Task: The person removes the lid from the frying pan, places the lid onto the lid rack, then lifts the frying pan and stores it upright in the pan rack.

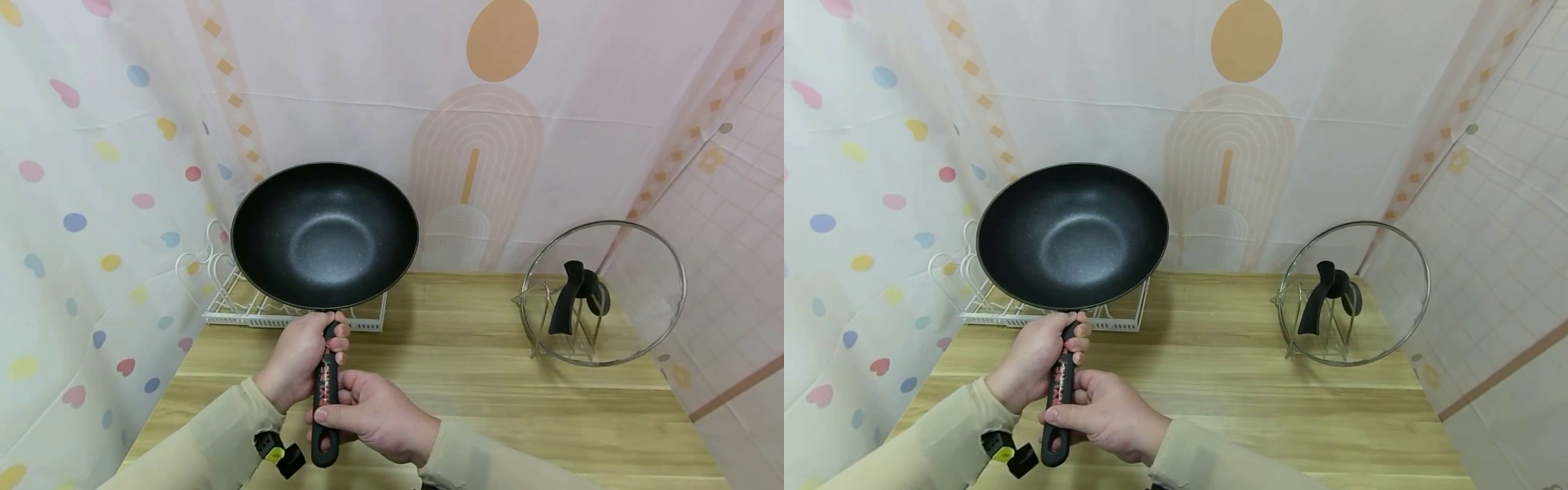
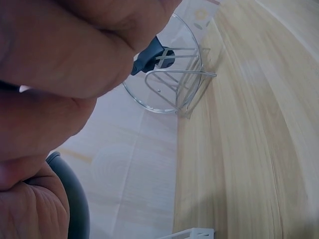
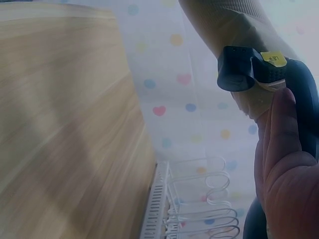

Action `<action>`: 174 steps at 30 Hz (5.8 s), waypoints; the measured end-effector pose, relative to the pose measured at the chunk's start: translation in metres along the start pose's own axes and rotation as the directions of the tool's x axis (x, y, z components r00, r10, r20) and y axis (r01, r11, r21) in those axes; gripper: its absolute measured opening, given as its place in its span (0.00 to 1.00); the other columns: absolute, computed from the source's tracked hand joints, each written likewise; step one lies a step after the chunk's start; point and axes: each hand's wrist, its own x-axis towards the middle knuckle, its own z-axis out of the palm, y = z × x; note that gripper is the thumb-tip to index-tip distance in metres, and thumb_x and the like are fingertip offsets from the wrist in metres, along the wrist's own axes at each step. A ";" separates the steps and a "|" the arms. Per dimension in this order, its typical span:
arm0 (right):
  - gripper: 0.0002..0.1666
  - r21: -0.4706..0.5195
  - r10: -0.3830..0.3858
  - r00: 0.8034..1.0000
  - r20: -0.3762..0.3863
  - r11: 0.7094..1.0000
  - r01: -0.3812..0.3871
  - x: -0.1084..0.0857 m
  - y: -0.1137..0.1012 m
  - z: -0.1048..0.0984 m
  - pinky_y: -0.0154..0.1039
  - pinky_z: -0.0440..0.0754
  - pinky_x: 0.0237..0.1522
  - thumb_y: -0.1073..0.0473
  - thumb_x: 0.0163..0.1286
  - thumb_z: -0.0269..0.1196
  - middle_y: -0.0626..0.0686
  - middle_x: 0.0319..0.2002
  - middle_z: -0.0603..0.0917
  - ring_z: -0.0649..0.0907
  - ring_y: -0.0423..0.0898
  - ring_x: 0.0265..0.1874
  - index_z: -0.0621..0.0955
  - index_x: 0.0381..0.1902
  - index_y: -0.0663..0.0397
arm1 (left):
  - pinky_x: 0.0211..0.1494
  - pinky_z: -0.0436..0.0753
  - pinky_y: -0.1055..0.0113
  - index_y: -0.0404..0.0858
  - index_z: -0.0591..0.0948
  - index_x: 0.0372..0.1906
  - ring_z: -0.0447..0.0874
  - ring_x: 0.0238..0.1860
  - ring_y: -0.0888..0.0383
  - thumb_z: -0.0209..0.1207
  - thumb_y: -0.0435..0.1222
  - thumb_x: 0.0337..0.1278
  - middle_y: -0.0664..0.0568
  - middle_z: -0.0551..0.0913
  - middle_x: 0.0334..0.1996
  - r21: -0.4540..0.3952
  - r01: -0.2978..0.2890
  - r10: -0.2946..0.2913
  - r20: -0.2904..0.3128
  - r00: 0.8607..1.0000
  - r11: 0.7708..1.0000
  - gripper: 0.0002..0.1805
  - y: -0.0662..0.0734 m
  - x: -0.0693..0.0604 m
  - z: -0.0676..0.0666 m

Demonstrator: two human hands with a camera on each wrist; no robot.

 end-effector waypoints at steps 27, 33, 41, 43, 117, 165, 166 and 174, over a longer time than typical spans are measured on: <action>0.10 -0.049 -0.020 0.999 -0.028 0.999 0.018 0.012 0.002 0.016 0.39 0.90 0.46 0.70 0.78 0.59 0.75 0.53 0.86 0.86 0.38 0.32 0.79 0.55 0.65 | 0.27 0.73 0.75 0.43 0.68 0.40 0.65 0.22 0.67 0.37 0.38 0.83 0.60 0.69 0.25 0.017 0.009 -0.009 0.000 1.000 1.000 0.11 0.010 -0.009 -0.018; 0.09 -0.048 -0.040 0.999 -0.025 0.998 0.038 0.016 0.004 0.020 0.40 0.90 0.47 0.70 0.78 0.60 0.77 0.53 0.85 0.87 0.39 0.33 0.79 0.53 0.64 | 0.27 0.72 0.76 0.43 0.68 0.41 0.65 0.21 0.68 0.37 0.38 0.83 0.60 0.69 0.26 0.031 0.011 -0.011 -0.004 1.000 0.999 0.11 0.012 -0.010 -0.022; 0.09 -0.049 -0.053 0.998 -0.030 0.997 0.051 0.021 0.005 0.025 0.39 0.90 0.46 0.71 0.77 0.60 0.76 0.53 0.86 0.86 0.38 0.32 0.79 0.52 0.64 | 0.26 0.73 0.76 0.43 0.68 0.41 0.65 0.21 0.68 0.37 0.38 0.83 0.60 0.69 0.25 0.029 0.011 -0.012 0.006 1.000 1.000 0.11 0.015 -0.010 -0.028; 0.09 -0.043 -0.050 0.998 -0.029 0.998 0.049 0.022 0.005 0.026 0.39 0.90 0.46 0.71 0.77 0.60 0.76 0.53 0.86 0.85 0.38 0.32 0.79 0.52 0.64 | 0.26 0.73 0.76 0.43 0.69 0.40 0.65 0.21 0.68 0.37 0.38 0.83 0.60 0.69 0.25 0.031 0.011 -0.012 0.008 1.000 0.999 0.12 0.016 -0.011 -0.030; 0.09 -0.154 -0.016 1.000 0.009 0.988 0.018 0.052 0.014 0.038 0.32 0.88 0.39 0.67 0.78 0.61 0.69 0.49 0.89 0.83 0.35 0.27 0.81 0.52 0.64 | 0.29 0.75 0.75 0.43 0.67 0.44 0.65 0.23 0.68 0.34 0.39 0.85 0.61 0.69 0.28 0.092 -0.024 0.026 -0.028 0.999 0.996 0.11 0.021 -0.020 -0.067; 0.06 -0.273 -0.074 0.996 -0.044 0.960 0.059 0.053 0.021 0.036 0.32 0.88 0.31 0.67 0.75 0.64 0.58 0.34 0.90 0.85 0.36 0.25 0.80 0.47 0.60 | 0.26 0.76 0.73 0.41 0.72 0.41 0.69 0.22 0.68 0.35 0.39 0.85 0.61 0.71 0.25 0.256 -0.056 0.101 -0.165 0.981 0.965 0.15 0.016 -0.020 -0.059; 0.06 -0.274 -0.076 0.996 -0.046 0.960 0.061 0.053 0.021 0.036 0.31 0.88 0.31 0.67 0.74 0.64 0.57 0.33 0.90 0.84 0.36 0.25 0.80 0.47 0.60 | 0.26 0.77 0.73 0.41 0.72 0.42 0.69 0.22 0.68 0.35 0.39 0.85 0.61 0.71 0.25 0.262 -0.055 0.102 -0.168 0.980 0.963 0.15 0.016 -0.020 -0.059; 0.06 -0.317 -0.099 0.993 -0.069 0.946 0.072 0.053 0.021 0.037 0.26 0.82 0.28 0.66 0.73 0.65 0.55 0.32 0.91 0.82 0.33 0.23 0.81 0.46 0.58 | 0.27 0.77 0.73 0.38 0.70 0.46 0.69 0.23 0.68 0.33 0.39 0.84 0.60 0.71 0.27 0.314 -0.052 0.117 -0.193 0.974 0.948 0.15 0.016 -0.019 -0.058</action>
